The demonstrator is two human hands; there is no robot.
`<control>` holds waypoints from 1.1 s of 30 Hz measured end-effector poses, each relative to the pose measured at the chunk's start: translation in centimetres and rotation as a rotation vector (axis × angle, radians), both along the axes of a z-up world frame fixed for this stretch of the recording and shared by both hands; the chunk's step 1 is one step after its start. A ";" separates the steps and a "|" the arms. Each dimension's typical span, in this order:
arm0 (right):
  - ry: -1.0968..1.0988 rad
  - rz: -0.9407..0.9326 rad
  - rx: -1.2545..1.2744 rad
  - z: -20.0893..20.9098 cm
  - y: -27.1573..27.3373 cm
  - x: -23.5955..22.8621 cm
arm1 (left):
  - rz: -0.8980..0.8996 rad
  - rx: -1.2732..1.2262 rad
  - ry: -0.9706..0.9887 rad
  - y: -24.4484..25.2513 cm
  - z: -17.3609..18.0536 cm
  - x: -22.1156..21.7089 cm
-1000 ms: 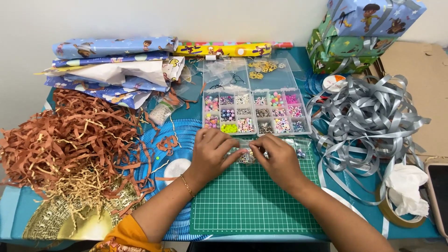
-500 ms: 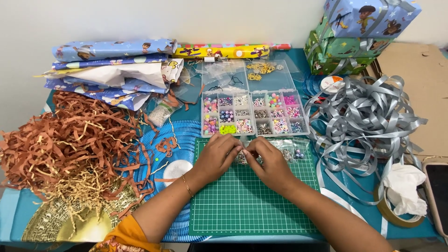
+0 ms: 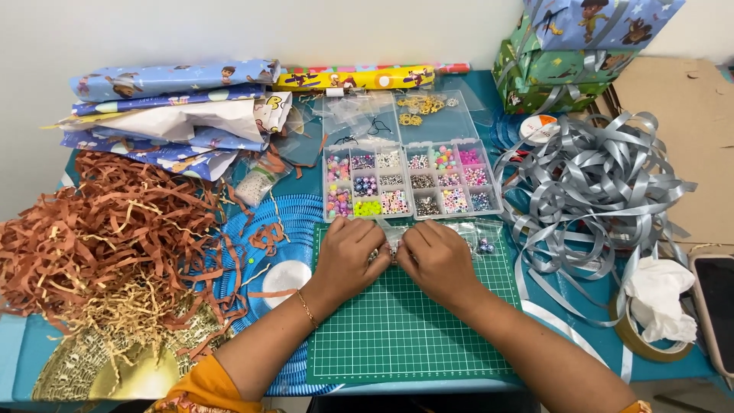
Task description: Selecting beads and charms from an organizer to twist them onto pipe cleaners for a craft project.
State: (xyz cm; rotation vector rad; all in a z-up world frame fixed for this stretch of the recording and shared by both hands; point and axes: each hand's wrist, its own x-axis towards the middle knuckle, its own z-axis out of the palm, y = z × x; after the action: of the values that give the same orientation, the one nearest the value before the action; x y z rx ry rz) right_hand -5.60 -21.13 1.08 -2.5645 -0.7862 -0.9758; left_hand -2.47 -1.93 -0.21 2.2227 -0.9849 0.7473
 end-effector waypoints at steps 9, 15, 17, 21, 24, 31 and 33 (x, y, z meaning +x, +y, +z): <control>0.501 0.208 0.467 0.0 -0.1 -0.3 | -0.089 -0.087 -0.126 0.0 1.8 -0.6; 0.176 0.134 0.241 0.2 -0.1 -0.6 | -0.013 -0.122 -0.124 0.3 1.2 -0.1; 0.029 0.145 0.145 0.5 -0.2 -0.3 | -0.002 -0.127 -0.125 0.4 1.3 -0.1; -0.052 0.172 0.037 1.3 0.3 -0.3 | -0.021 -0.098 -0.163 0.4 0.8 0.1; 0.139 0.211 0.102 1.1 0.2 -0.5 | -0.062 -0.090 -0.205 0.3 0.4 0.0; 0.234 0.204 0.097 0.1 0.0 -0.7 | -0.102 -0.083 -0.200 0.3 0.2 -0.2; 0.238 0.190 0.078 0.7 -0.1 -0.8 | -0.100 -0.105 -0.161 0.3 0.6 -0.3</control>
State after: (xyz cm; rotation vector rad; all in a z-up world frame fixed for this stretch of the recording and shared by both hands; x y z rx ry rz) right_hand -6.40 -21.21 1.75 -2.4267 -0.8846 -0.6180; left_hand -2.82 -1.67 0.40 2.0326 -1.0989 0.9225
